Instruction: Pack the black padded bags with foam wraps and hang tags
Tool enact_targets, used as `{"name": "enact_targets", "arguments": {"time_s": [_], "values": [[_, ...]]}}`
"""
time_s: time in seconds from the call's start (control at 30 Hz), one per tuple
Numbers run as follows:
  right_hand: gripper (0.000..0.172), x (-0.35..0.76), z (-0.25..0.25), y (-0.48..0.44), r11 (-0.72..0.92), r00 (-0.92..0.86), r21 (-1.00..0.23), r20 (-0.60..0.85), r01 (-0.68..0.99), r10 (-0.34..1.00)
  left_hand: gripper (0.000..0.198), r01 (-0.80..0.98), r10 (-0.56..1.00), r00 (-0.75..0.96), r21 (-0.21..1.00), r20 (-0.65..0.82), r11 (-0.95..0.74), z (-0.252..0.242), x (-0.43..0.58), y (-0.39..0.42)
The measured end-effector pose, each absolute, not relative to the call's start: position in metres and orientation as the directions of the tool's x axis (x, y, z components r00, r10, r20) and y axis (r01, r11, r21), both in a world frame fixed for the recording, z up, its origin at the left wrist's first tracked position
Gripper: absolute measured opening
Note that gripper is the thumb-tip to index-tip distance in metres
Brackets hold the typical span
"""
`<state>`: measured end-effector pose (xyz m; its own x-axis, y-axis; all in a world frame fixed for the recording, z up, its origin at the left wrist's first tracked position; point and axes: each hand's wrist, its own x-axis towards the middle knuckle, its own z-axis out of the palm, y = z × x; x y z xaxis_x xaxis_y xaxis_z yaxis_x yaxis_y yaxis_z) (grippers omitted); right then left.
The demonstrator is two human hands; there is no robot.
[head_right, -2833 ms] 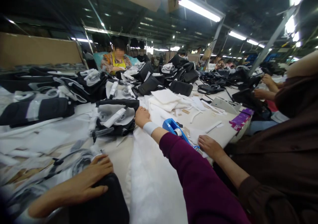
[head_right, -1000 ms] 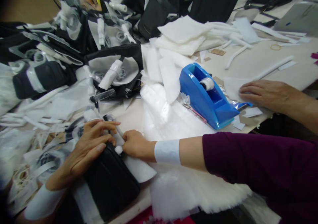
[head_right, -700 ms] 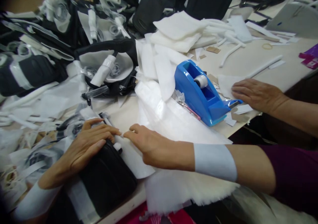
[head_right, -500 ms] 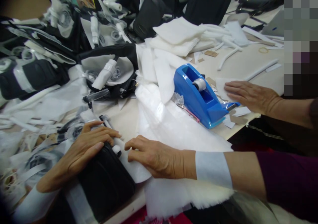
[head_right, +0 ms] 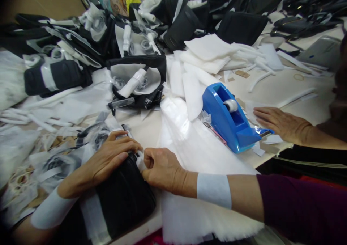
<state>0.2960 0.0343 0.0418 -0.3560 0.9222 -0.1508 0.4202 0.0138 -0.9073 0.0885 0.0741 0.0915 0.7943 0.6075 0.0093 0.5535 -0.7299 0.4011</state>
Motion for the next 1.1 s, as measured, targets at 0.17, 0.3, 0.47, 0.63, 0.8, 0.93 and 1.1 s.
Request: {"name": "enact_targets", "arguments": {"time_s": [0.17,0.3,0.47,0.63,0.8,0.93,1.1], "values": [[0.028,0.299,0.039,0.037,0.208,-0.427,-0.870,-0.003,0.447,0.904,0.035,0.569,0.624,0.781,0.388,0.023,-0.725,0.090,0.089,0.073],[0.027,0.291,0.046,0.052,0.470,-0.586,-0.709,0.098,0.526,0.804,0.038,0.565,0.617,0.787,0.372,0.026,-0.736,0.090,0.092,0.073],[0.010,0.299,0.056,0.051,0.122,-0.607,-0.928,-0.128,0.353,0.785,0.038,0.554,0.605,0.795,0.361,0.038,-0.750,0.089,0.092,0.074],[0.011,0.303,0.046,0.023,-0.346,-0.435,-0.938,-0.327,0.038,0.839,0.039,0.551,0.585,0.809,0.280,0.053,-0.786,0.080,0.093,0.078],[0.014,0.298,0.038,0.015,-0.357,-0.464,-0.934,-0.326,0.022,0.824,0.043,0.578,0.589,0.803,0.129,0.088,-0.806,0.072,0.101,0.077],[0.027,0.297,0.066,0.022,0.120,-0.418,-0.930,-0.039,0.348,0.908,0.038,0.577,0.581,0.802,0.074,0.135,-0.813,0.067,0.103,0.075],[0.046,0.242,0.081,0.031,0.390,-0.106,-0.809,0.384,0.439,0.917,0.024,0.571,0.565,0.789,0.049,0.242,-0.819,0.052,0.094,0.073]]}}
